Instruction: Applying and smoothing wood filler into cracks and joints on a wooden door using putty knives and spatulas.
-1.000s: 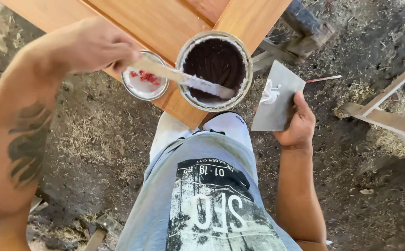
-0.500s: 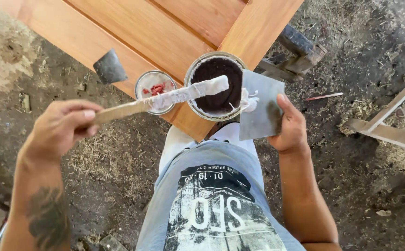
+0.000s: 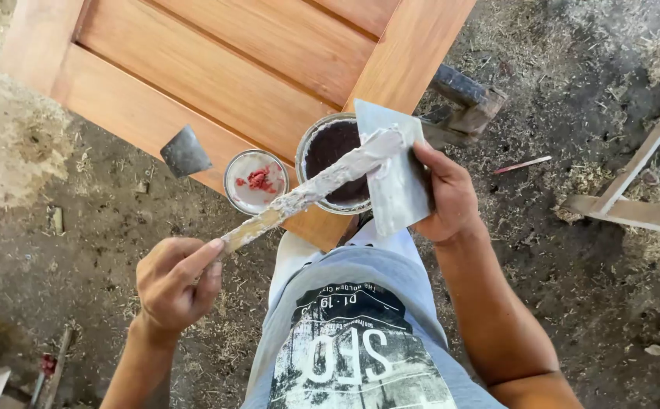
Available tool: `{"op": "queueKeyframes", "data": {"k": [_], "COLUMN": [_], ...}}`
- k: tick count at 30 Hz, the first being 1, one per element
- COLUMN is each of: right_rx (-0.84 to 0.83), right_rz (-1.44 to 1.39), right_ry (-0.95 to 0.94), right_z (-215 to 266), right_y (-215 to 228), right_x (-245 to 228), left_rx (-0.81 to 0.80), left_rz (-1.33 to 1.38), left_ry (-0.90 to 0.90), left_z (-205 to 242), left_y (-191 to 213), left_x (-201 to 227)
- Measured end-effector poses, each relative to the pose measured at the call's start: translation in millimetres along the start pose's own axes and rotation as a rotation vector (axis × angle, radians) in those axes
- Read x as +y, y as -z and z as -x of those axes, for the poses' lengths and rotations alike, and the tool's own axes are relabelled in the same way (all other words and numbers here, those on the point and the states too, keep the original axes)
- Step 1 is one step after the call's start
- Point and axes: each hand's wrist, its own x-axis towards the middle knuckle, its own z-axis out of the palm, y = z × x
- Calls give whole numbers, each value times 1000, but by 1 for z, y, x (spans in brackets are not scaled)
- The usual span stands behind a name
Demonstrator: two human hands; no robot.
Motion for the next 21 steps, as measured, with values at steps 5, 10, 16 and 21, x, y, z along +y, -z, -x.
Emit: {"op": "queueKeyframes", "data": {"k": [5, 10, 16, 21], "right_rx": [-85, -97, -90, -186], "right_rz": [-17, -15, 27, 18], "right_ry": [20, 21, 40, -7], "right_z": [5, 7, 6, 6], "right_y": [-6, -5, -4, -3], "right_x": [0, 4, 8, 13], "left_rx": [-27, -50, -101, -145], "left_rz": [-17, 53, 275, 654], "left_ry": [-5, 42, 459, 835], "left_z": [10, 22, 11, 23], "left_y": [8, 34, 59, 46], "left_x": [-3, -10, 2, -18]}}
